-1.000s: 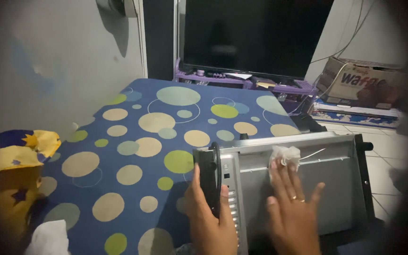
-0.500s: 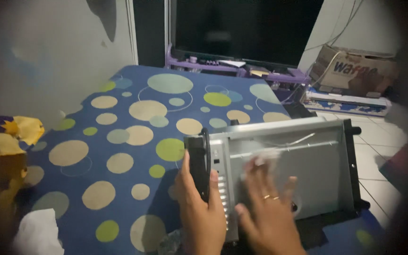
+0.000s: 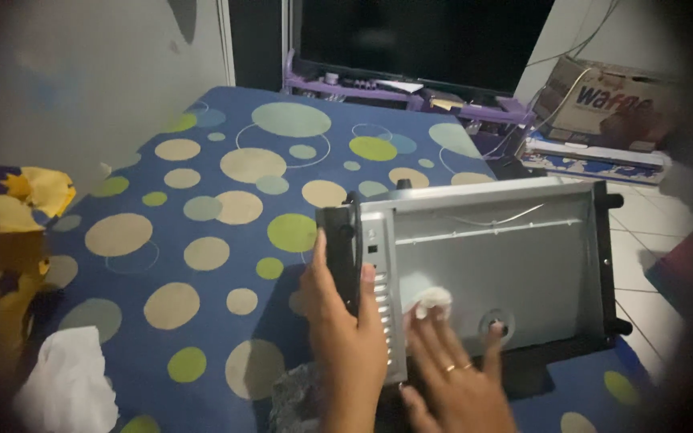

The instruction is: Cleaning the exterior and glass door of a small electric oven with a cloth.

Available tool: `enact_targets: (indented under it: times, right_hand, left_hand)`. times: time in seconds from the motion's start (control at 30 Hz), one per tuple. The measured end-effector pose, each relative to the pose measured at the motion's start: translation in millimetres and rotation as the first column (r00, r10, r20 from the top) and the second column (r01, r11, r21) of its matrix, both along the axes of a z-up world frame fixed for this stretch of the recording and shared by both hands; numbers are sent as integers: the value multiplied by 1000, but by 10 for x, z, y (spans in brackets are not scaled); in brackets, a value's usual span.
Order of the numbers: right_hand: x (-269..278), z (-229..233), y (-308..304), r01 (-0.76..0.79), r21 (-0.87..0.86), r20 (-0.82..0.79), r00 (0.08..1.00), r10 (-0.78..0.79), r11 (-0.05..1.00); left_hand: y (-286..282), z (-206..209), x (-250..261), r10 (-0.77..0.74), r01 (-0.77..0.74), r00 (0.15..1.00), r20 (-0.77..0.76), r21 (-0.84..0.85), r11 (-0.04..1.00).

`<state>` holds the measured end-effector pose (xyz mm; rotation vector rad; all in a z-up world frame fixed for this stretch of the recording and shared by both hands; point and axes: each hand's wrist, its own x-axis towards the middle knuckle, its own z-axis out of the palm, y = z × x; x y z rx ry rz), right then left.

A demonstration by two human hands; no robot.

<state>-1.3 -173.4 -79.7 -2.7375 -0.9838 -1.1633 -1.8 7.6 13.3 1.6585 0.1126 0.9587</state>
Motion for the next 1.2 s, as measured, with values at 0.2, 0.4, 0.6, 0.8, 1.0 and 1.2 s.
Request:
enact_targets:
  times: [0.2, 0.4, 0.6, 0.8, 1.0, 1.2]
  right_hand:
    - [-85, 111, -194, 153, 49, -38, 988, -151, 987]
    - [-238, 57, -150, 74, 67, -60, 996, -70, 995]
    - [-271, 156, -43, 179, 180, -170, 974, -149, 967]
    - [-73, 453, 25, 86, 154, -98, 993, -72, 984]
    - [63, 588, 162, 143, 258, -176, 979, -99, 955]
    - [31, -153, -121, 75, -23, 38, 997, -74, 997]
  left_hand:
    - [-26, 4, 14, 4, -4, 1000, -15, -24, 1000]
    - [-30, -1, 26, -23, 20, 997, -73, -44, 999]
    - [-16, -7, 22, -21, 21, 1000, -5, -17, 1000]
    - [-8, -34, 69, -12, 12, 1000, -11, -7, 1000]
    - [-9, -13, 37, -25, 25, 1000, 16, -35, 999]
    - [15, 40, 35, -90, 78, 988, -123, -96, 992]
